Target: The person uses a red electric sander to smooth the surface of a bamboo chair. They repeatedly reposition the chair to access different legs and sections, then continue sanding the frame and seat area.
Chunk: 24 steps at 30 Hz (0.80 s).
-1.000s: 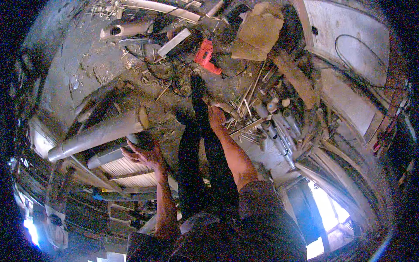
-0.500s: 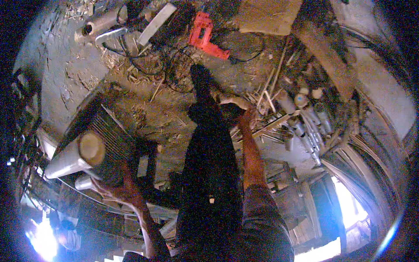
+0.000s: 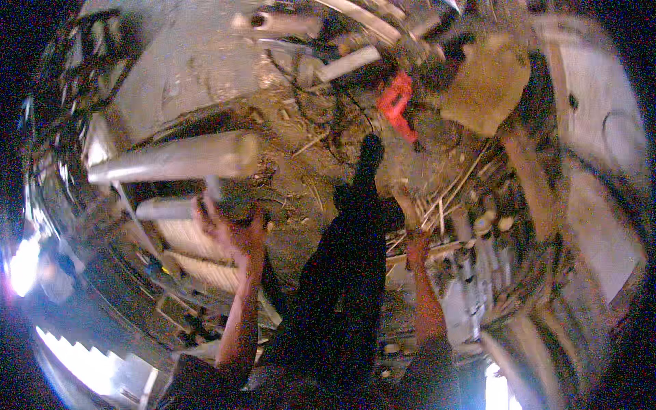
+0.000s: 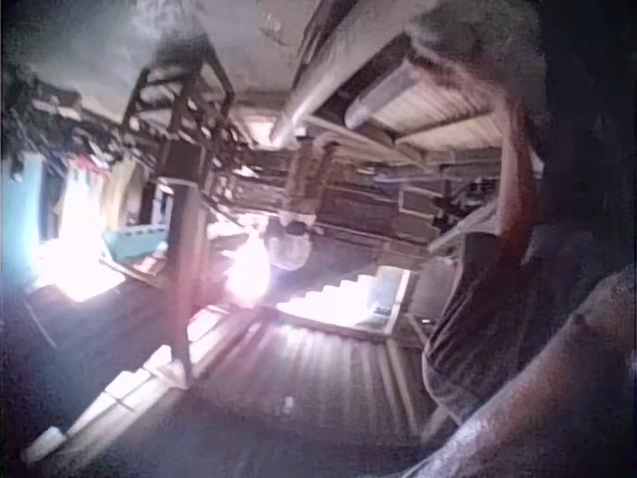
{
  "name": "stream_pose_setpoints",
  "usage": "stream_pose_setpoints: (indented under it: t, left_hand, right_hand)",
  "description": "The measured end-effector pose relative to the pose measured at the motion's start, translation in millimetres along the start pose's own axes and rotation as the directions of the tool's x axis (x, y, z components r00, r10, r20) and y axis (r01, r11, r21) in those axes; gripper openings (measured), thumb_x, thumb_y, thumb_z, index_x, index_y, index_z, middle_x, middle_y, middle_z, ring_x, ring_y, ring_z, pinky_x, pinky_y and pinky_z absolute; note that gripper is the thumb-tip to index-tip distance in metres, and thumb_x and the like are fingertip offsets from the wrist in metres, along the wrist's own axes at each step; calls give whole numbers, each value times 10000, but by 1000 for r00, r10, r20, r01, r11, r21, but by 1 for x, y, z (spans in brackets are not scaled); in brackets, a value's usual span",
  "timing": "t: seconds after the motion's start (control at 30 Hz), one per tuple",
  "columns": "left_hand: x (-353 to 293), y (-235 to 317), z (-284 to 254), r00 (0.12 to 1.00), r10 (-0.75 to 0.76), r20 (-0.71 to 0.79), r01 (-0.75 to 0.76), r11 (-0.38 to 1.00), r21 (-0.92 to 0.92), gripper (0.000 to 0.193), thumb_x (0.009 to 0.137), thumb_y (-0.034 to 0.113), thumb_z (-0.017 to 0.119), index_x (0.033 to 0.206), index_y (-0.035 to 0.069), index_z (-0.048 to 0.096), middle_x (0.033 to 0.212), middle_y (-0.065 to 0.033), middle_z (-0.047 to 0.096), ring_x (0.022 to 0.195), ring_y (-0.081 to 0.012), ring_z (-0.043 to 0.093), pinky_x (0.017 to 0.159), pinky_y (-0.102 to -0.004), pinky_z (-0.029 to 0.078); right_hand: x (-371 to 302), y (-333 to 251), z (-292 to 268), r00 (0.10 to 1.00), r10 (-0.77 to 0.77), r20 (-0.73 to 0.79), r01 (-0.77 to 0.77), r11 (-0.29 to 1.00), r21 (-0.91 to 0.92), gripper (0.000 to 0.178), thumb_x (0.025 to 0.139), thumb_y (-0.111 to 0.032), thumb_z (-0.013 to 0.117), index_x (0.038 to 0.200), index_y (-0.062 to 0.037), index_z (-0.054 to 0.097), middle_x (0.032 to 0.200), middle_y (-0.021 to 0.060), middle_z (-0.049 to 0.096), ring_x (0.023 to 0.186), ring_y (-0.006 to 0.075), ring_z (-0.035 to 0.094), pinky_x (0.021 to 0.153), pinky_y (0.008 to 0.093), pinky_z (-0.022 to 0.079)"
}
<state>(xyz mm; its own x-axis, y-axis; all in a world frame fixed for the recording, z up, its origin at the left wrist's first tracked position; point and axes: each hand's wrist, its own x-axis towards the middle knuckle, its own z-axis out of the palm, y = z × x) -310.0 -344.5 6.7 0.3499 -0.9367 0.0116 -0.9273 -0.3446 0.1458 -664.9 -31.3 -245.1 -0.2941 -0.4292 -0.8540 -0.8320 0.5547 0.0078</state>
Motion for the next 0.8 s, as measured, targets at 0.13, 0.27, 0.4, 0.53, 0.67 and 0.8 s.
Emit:
stream_pose_setpoints:
  t: [0.13, 0.27, 0.4, 0.53, 0.67, 0.8]
  left_hand:
    - [-2, -2, -7, 992, -110, 68, 110, 994, -8, 1048, 571, 252, 869, 1438, 128, 294, 1507, -229, 193, 1396, -444, 156, 1130, -534, 183]
    - [6, 4, -31, 988, -88, 124, 104, 986, -129, 1047, 616, 294, 837, 1449, 72, 243, 1508, -249, 155, 1399, -444, 148, 1152, -522, 135]
    - [4, -1, -33, 989, -118, 88, 131, 979, -160, 1029, 598, 252, 836, 1441, 92, 267, 1516, -234, 153, 1410, -408, 155, 1150, -522, 139]
    - [2, 0, -28, 970, -194, 149, 207, 975, -78, 908, 665, 264, 768, 1431, 112, 305, 1530, -193, 166, 1425, -363, 164, 1147, -526, 124]
    - [4, 0, -39, 949, -203, 240, 232, 968, -97, 698, 797, 196, 591, 1433, 115, 316, 1537, -170, 190, 1434, -326, 167, 1144, -541, 90]
    - [-5, -4, -17, 966, -215, 141, 227, 971, -70, 661, 804, 196, 575, 1420, 114, 348, 1538, -158, 210, 1435, -314, 172, 1145, -541, 94]
  right_hand:
    - [-83, -77, -129, 956, 181, -233, -72, 909, 410, 841, 782, -377, 730, 1410, 11, 329, 1330, 259, 476, 1226, 384, 466, 1039, 438, 368]
    - [-161, -176, -277, 847, -164, -506, 392, 834, 387, 760, 807, -282, 722, 1388, 23, 337, 1332, 264, 462, 1220, 345, 478, 1037, 399, 370]
    - [-166, -259, -370, 870, -323, -373, 464, 792, 396, 783, 781, -301, 724, 1378, 31, 341, 1255, 259, 530, 1151, 348, 537, 983, 394, 418]
    - [-178, -335, -426, 783, -484, -391, 499, 864, -70, 813, 734, -342, 735, 1354, 27, 361, 1211, 284, 556, 1118, 399, 555, 942, 425, 443]
    - [-185, -408, -470, 806, -584, -97, 545, 796, -263, 823, 691, -295, 745, 1327, 51, 354, 1154, 317, 574, 1077, 443, 568, 911, 446, 465]
    - [-166, -445, -496, 789, -613, 44, 507, 608, -612, 777, 707, -333, 713, 1319, 20, 389, 1087, 304, 618, 994, 438, 615, 844, 476, 493]
